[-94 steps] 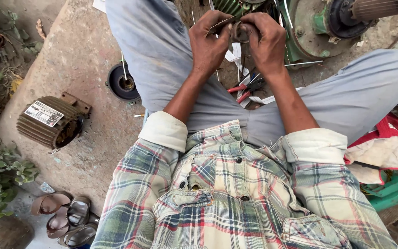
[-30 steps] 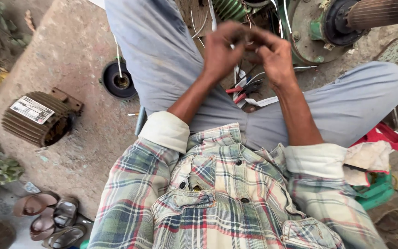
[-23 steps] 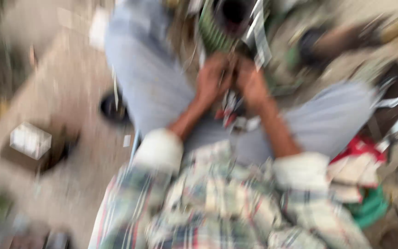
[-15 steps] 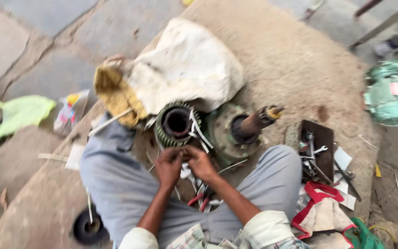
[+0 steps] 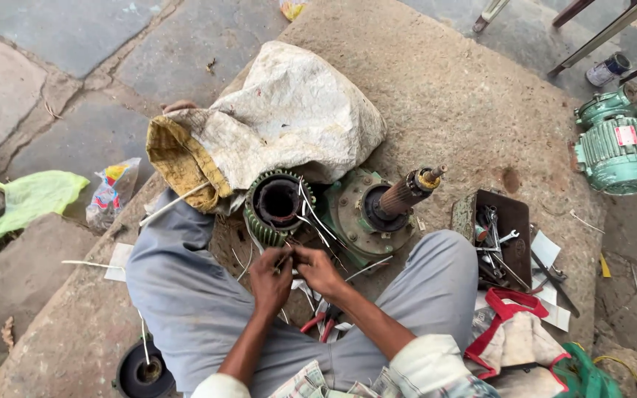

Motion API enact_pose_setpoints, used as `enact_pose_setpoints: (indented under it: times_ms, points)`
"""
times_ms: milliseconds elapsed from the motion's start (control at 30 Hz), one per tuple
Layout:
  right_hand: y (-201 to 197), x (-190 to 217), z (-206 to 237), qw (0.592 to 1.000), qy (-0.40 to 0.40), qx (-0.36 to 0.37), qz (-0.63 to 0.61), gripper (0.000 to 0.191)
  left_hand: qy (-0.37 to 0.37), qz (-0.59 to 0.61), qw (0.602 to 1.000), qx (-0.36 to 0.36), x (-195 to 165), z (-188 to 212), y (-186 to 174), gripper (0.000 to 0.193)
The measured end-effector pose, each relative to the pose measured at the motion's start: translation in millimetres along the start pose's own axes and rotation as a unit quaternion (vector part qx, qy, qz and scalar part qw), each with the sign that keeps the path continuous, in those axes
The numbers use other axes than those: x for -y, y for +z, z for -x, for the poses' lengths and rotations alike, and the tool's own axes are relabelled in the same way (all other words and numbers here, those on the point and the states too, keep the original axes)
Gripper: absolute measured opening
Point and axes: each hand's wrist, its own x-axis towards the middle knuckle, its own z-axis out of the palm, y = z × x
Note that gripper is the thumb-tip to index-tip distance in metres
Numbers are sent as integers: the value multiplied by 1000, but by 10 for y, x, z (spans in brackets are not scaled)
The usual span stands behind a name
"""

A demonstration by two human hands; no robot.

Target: The person sits on the ground and repairs an electric motor stator by hand. They use pliers to strip and cut wires, then wrap and secure the copper windings with white tape.

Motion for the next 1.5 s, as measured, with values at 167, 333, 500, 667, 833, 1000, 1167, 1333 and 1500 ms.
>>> enact_pose_setpoints:
  times_ms: [167,333,500,667,833,1000,1167,1333,1500]
  points:
    - [-188,-251,-31,962,-72,-100,242,39,-64,70,995,-17,59,-60,-87,21]
    - [-170,-359,-167,952,-213,8,222,46,37,-104,994,-13,240,-35,92,23]
    - [-210,-195,113,996,-59,41,51,56,18,9,1000,8,299,154,-54,21]
    - [30,17,-2,999,1,32,-20,53,-17,87,994,-68,75,-59,-68,18]
    - [-26,127,188,995,72,60,-17,58,56,39,997,-25,28,131,-115,14]
    - [-56,69,106,999,31,32,7,54,11,124,990,-72,109,32,-66,16]
    - [1,118,122,997,7,76,-25,53,11,27,999,-23,64,30,-44,12]
    - [45,198,173,945,-130,-49,297,23,-3,138,990,-40,80,78,-245,15]
    - [202,263,69,880,-195,-120,416,20,-19,85,992,-88,61,-26,-287,11]
